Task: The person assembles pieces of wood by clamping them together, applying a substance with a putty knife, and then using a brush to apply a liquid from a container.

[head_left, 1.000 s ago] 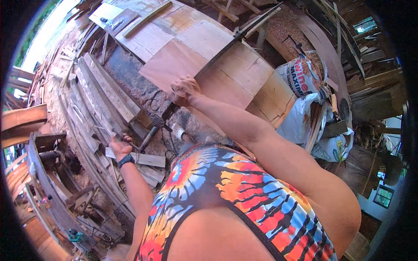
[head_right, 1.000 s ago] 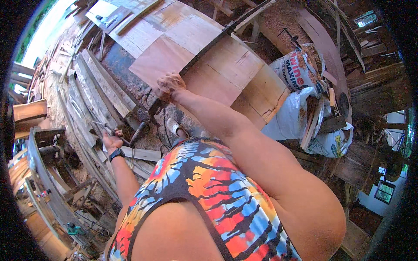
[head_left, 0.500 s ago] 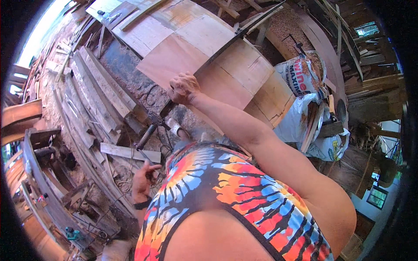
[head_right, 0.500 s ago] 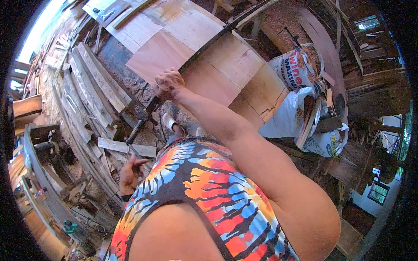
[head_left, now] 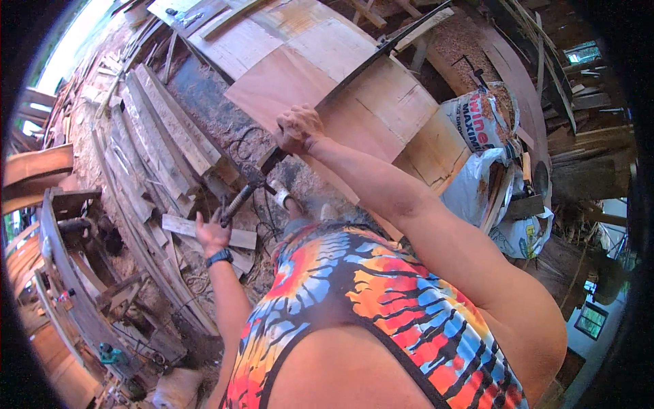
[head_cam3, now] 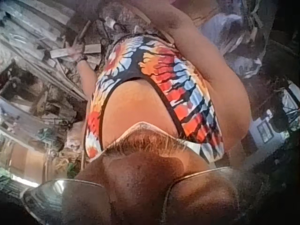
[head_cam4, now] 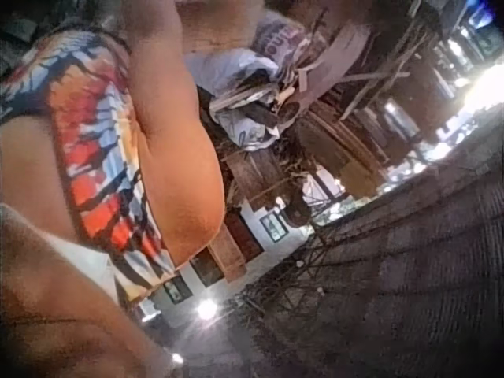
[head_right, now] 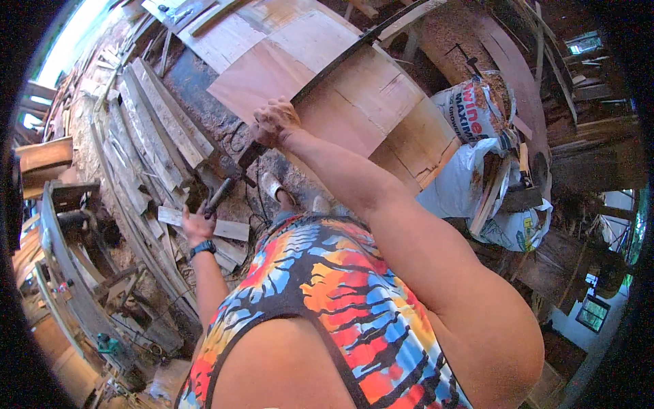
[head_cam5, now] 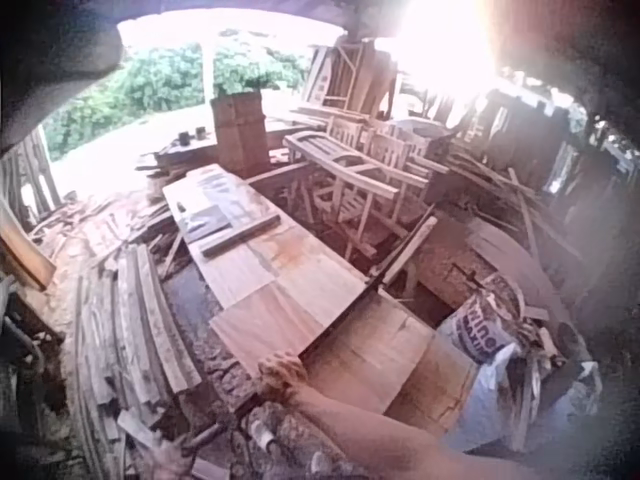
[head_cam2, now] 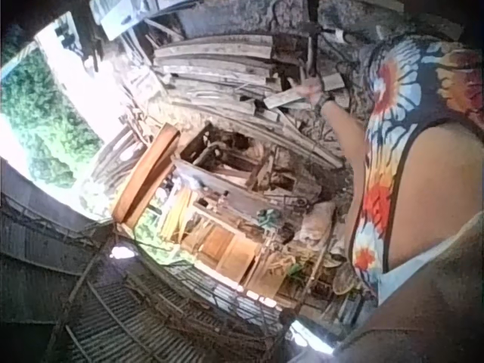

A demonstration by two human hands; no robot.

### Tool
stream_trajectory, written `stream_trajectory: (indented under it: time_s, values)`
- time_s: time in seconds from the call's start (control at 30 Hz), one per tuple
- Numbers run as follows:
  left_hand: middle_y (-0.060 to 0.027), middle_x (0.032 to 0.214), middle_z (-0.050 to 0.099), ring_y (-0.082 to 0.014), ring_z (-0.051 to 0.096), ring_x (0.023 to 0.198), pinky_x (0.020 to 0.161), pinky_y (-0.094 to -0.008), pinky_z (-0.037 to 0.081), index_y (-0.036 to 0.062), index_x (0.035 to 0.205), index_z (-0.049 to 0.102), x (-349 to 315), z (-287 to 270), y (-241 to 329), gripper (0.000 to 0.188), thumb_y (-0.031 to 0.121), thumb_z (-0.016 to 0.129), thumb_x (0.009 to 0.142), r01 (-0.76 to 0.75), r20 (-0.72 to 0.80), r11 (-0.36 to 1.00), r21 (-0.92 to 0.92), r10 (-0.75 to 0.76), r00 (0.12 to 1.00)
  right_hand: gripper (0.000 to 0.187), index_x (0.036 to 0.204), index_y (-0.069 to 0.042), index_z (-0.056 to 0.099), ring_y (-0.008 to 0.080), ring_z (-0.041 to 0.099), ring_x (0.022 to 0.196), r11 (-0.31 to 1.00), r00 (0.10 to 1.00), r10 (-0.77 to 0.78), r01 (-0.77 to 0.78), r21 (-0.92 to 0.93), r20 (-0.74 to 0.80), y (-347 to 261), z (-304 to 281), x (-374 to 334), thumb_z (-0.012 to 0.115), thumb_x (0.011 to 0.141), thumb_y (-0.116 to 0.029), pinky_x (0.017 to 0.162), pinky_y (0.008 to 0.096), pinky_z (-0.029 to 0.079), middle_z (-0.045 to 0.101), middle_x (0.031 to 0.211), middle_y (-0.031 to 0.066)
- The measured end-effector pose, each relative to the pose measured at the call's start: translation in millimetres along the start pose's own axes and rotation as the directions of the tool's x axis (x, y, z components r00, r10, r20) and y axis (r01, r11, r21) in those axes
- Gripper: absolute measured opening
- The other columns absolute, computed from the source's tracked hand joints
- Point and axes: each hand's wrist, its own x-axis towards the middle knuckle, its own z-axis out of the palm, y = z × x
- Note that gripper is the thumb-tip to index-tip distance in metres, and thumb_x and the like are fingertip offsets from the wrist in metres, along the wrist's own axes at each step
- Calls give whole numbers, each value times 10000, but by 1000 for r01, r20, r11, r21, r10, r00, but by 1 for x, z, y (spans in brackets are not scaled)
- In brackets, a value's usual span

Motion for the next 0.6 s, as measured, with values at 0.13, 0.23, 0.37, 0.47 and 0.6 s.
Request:
stream_trajectory:
  time_s: [0.13,0.23,0.37,0.47,0.6]
  values:
    - [-241,1242,628,-374,612,1107,990,-478,480,-103,1341,483,-10,22,26,850,636,532,926,-92,-21,994,62,94,995,203,731,-111,699,309,677,870,1000,997,19,-18,12,-81,-3,7,2,605,768,-288,808,445,489,716,828,112]
    - [-235,1113,680,-353,643,1006,932,-461,502,-88,1131,623,-31,18,49,784,660,478,946,-212,63,977,22,211,975,211,715,-114,702,306,679,867,999,999,-15,17,43,-52,-19,-9,8,598,768,-290,811,446,485,718,816,110]
    - [-196,878,738,-328,686,791,832,-385,534,-71,921,730,-88,77,30,841,695,387,969,-293,140,894,338,260,955,215,700,-116,702,302,681,855,1000,998,23,-22,18,-64,-7,-13,1,598,763,-294,805,441,479,718,789,100]
    - [-205,819,740,-324,705,720,741,-366,551,-48,785,746,-117,50,18,906,731,320,962,-219,211,793,569,117,970,205,694,-118,697,303,678,845,999,997,12,-14,-31,-70,-9,-9,2,606,763,-288,799,443,478,717,784,98]
    - [-279,982,721,-323,699,766,709,-370,562,-101,996,715,-109,14,-31,1042,841,284,887,209,7,751,627,-274,962,178,684,-125,688,302,673,820,1000,997,-13,11,-26,-74,-11,-3,4,627,762,-273,784,450,474,710,765,100]
